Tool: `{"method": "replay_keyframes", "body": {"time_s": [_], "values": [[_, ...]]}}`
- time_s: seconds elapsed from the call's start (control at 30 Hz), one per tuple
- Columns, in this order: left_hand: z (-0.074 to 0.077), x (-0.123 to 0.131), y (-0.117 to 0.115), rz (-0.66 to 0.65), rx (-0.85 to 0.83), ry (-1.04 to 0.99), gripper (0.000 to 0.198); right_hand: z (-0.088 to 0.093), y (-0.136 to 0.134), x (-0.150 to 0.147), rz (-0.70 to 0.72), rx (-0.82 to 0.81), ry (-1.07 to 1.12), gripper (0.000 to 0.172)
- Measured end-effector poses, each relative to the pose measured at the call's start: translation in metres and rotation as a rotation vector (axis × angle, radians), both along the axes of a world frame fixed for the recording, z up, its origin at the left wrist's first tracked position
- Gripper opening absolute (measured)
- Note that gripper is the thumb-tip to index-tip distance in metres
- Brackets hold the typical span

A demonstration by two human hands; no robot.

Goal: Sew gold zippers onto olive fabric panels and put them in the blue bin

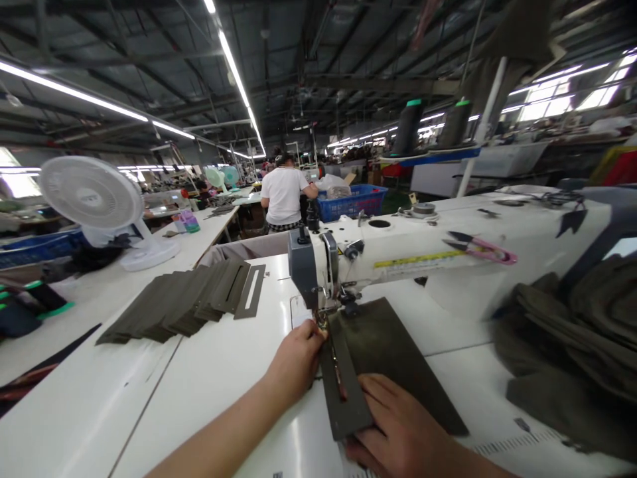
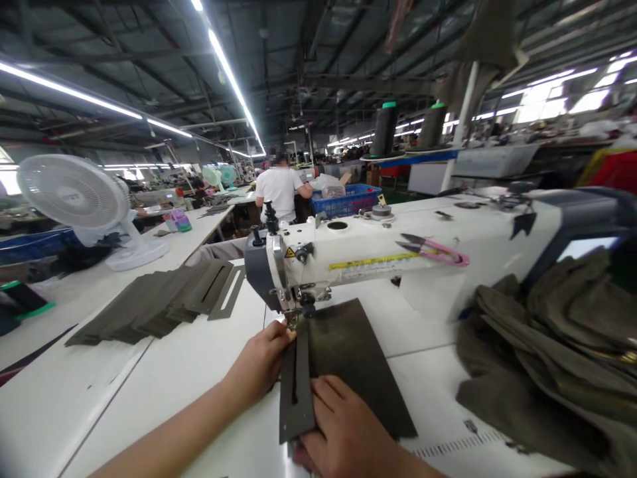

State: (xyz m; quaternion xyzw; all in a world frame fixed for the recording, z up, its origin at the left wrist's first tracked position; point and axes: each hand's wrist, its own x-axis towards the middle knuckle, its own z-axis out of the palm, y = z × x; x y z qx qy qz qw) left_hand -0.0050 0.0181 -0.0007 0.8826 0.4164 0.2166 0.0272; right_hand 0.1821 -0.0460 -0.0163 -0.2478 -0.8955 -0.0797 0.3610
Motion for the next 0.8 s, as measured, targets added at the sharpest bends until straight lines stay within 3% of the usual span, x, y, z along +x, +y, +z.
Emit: {"method": "replay_keyframes", "body": {"time_s": [0.23,0.5,0.8], "values": [[0.007,-0.005,-0.009,-0.036,-0.008,-0.194,0.029,-0.008,-0.015,-0.012,-0.076,0.162,-0.047,0.028],[0.003,0.002,-0.041,-0.042,0.144,-0.003,0.025,-0.002,-0.014,-0.007,0.008,0.095,-0.031,0.033],[0.003,0.009,-0.035,-0.038,0.235,0.091,0.015,-0.002,-0.007,-0.007,-0.005,0.09,0.026,0.034]]}}
